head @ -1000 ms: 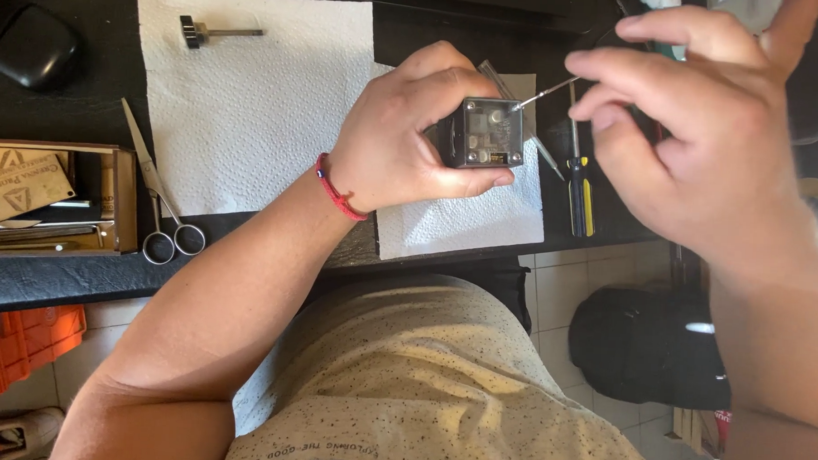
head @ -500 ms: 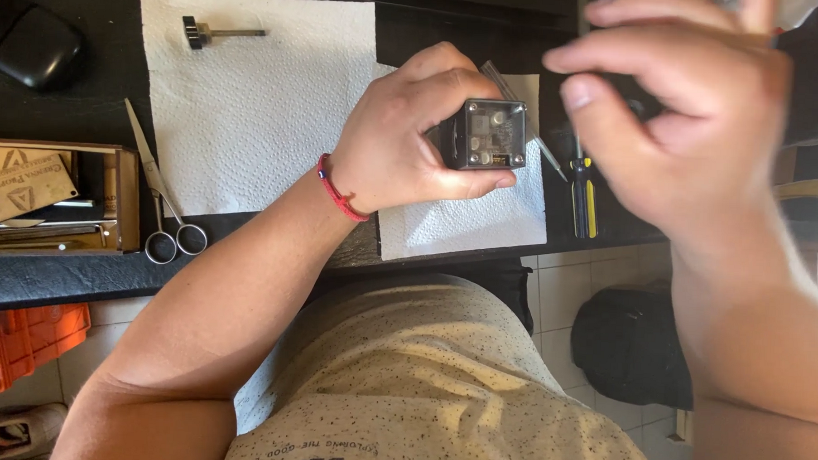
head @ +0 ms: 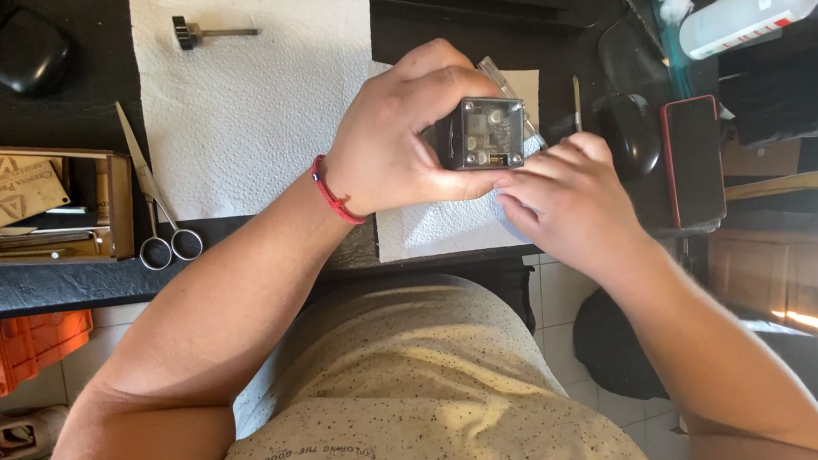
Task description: The person removes a small black electronic component from a machine using a screwdriver. They then place the component on a paper towel and use the screwdriver to unscrew and remove a knob from the device.
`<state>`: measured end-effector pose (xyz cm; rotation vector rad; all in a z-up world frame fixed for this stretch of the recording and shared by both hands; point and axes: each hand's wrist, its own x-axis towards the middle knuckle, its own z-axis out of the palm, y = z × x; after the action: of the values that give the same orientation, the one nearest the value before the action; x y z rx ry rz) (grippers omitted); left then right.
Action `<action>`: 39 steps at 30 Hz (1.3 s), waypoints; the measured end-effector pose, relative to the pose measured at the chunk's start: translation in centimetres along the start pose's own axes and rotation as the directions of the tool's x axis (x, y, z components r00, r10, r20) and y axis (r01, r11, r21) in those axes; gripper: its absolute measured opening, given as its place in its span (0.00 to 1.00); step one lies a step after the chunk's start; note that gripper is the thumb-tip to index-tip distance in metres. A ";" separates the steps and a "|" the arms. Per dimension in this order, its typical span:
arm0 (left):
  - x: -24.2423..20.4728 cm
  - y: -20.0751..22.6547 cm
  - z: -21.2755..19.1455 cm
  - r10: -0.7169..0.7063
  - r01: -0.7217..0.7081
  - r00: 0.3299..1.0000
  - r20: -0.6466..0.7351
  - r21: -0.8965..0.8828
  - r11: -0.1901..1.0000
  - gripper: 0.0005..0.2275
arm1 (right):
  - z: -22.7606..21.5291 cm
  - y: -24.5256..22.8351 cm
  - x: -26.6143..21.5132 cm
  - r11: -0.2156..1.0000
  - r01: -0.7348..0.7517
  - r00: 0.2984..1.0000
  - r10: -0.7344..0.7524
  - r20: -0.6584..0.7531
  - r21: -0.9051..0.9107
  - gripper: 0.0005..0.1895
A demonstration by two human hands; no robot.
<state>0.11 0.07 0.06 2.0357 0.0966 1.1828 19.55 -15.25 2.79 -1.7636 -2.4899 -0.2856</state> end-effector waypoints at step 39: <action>-0.1 0.4 0.2 -0.141 0.139 0.990 0.030 0.038 0.990 0.25 | -11.7 -1.0 9.7 0.996 -0.078 0.929 0.056 0.365 0.047 0.06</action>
<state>0.10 -0.34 0.19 2.0427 0.2426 1.0675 14.85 -8.81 15.75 -2.0311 -2.6298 0.1362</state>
